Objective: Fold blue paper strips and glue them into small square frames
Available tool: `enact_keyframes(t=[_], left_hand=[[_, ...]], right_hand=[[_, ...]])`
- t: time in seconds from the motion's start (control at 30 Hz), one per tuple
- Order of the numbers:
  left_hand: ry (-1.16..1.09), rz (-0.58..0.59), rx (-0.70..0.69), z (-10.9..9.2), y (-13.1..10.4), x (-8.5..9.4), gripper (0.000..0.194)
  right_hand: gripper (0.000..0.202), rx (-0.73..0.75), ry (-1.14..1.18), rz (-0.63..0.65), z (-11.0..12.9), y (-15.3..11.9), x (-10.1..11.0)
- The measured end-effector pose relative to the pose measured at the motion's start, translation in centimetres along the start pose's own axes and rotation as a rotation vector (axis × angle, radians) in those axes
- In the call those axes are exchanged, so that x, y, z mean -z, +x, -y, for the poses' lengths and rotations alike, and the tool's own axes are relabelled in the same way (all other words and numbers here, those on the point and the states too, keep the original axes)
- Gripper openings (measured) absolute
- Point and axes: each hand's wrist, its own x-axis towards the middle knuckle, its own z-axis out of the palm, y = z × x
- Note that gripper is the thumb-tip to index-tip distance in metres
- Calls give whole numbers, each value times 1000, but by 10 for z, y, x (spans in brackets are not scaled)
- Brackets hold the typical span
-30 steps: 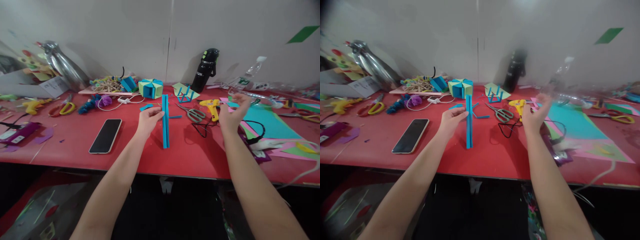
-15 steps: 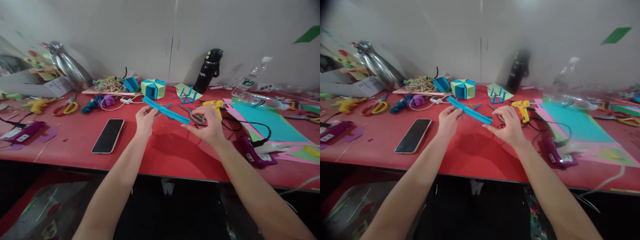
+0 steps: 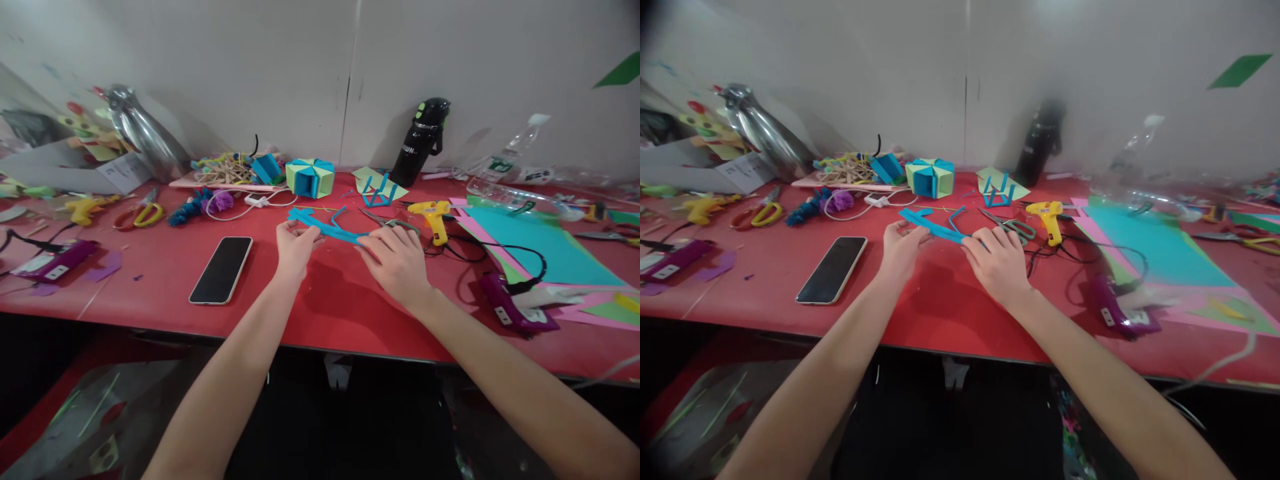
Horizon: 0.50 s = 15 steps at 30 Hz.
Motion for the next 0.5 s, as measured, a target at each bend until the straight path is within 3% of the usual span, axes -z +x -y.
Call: enact_keyframes(t=[0.37,0.43,0.5], left_hand=[[-62,51,56,2,-44,2,40],[-44,95,94,0,-59,10,39],[115,221,104,-3,-75,23,38]], right_hand=[[18,29,-84,77,15,-1,6],[19,22,-57,87,14,-5,7],[19,6,-11,106,12,-12,8]])
